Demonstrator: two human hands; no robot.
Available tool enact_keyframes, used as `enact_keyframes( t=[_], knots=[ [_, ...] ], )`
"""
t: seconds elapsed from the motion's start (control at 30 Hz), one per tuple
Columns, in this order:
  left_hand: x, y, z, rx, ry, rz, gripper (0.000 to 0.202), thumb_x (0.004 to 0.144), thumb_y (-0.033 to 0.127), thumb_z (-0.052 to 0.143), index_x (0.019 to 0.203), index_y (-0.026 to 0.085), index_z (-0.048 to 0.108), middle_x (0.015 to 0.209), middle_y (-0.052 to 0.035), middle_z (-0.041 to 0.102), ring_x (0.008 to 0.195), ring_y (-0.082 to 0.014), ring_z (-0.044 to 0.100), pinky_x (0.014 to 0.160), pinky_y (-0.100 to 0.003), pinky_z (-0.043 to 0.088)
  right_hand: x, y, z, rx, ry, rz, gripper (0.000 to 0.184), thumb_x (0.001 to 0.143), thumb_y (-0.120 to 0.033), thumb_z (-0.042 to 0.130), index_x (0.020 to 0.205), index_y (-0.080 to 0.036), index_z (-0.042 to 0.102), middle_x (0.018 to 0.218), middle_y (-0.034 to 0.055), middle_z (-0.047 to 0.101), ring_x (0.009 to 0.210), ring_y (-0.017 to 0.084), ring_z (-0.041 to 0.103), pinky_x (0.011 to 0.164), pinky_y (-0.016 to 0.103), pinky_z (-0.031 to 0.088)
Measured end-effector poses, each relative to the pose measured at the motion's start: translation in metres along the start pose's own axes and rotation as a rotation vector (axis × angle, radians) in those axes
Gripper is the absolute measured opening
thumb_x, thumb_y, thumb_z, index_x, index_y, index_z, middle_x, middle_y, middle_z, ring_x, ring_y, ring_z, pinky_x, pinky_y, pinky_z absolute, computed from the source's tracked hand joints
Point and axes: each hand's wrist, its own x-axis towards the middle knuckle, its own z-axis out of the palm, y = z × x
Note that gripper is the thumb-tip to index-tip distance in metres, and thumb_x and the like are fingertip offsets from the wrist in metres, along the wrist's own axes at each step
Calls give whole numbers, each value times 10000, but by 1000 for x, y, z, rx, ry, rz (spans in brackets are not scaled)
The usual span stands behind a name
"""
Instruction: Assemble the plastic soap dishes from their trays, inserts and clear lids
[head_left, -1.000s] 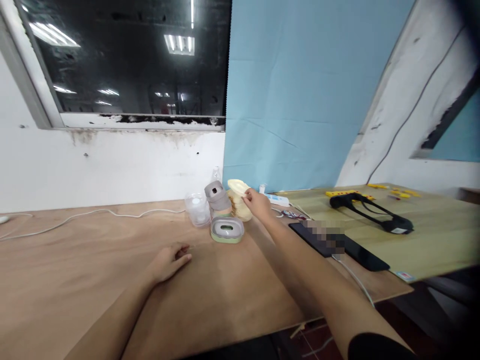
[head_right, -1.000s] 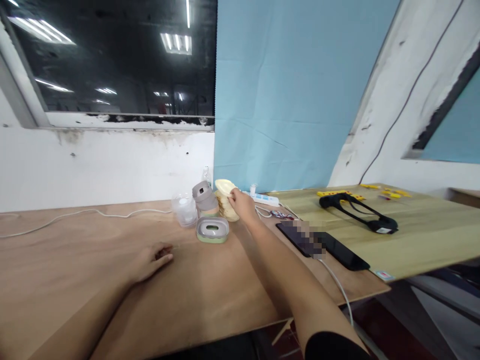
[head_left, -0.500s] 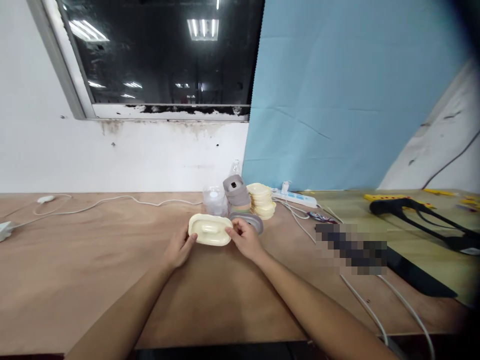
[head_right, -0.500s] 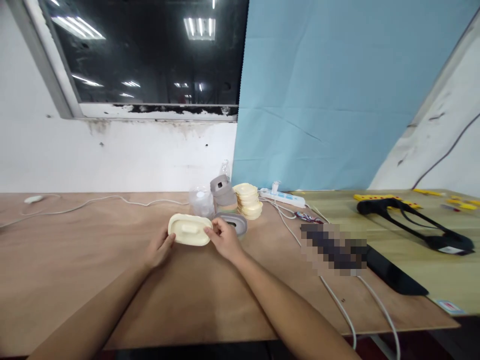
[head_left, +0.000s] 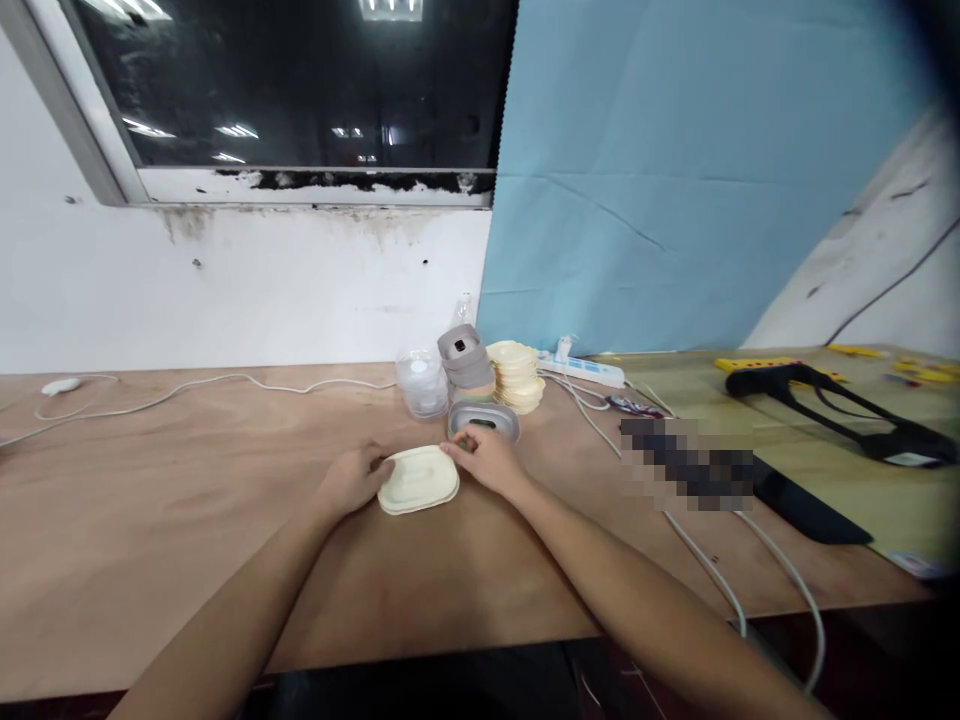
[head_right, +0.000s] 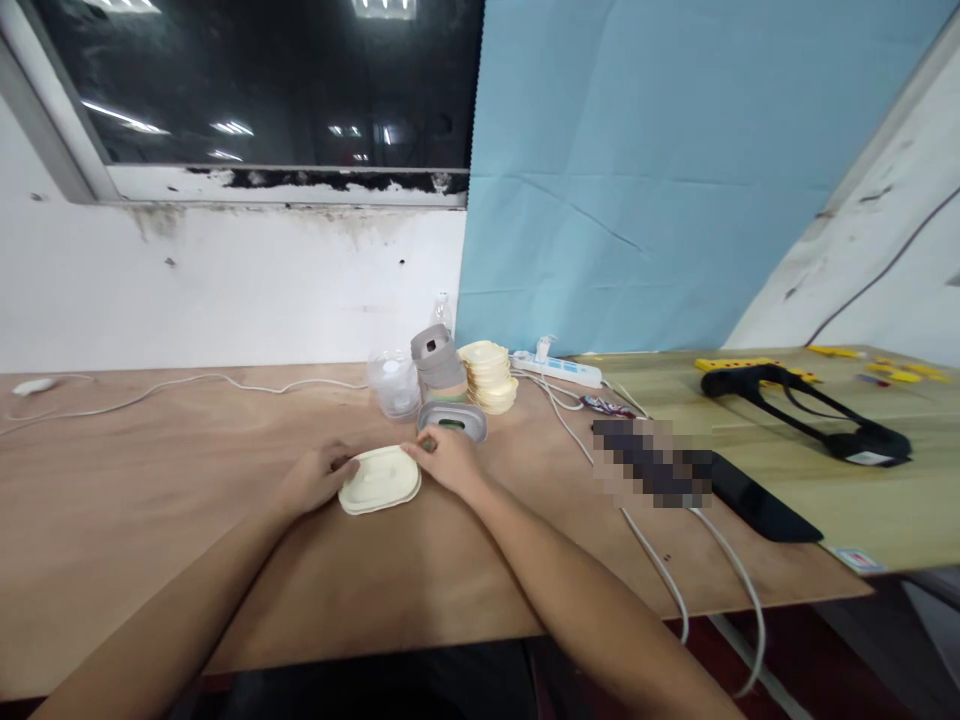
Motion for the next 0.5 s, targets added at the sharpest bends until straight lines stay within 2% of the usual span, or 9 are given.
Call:
enact_keyframes(
  t=[0.1, 0.23, 0.37, 0.5],
  knots=[
    [1, -2, 1, 59, -46, -8, 305, 868, 380, 467, 911, 216, 720, 961, -73, 653, 845, -207, 625, 762, -301, 462, 8, 11, -20, 41, 161, 14, 373, 821, -558, 545, 752, -207, 650, 580, -7, 590, 543, 128, 508, 549, 234, 358],
    [0, -2, 1, 61, -31, -3, 320, 869, 391, 466, 1015, 220, 695, 1005, -80, 651, 876, -219, 626, 774, -308, 458, 20, 45, -46, -39, 342, 135, 345, 827, -528, 530, 799, -203, 644, 608, 0, 603, 572, 142, 531, 560, 240, 364],
    [-2, -2, 0, 83, -42, 9, 349, 875, 412, 462, 1073, 208, 664, 1041, -91, 644, 862, -218, 629, 763, -307, 458, 28, 83, -55, -144, 275, 279, 349, 764, -518, 598, 895, -199, 646, 687, 13, 642, 629, 160, 575, 566, 243, 362],
    [-2, -2, 0, 91, -59, 15, 371, 875, 429, 460, 1113, 214, 647, 1039, -89, 638, 878, -224, 623, 762, -311, 458, 29, 100, -51, -171, 139, 304, 384, 748, -545, 609, 879, -187, 659, 750, 30, 665, 658, 161, 585, 563, 241, 352]
  ],
)
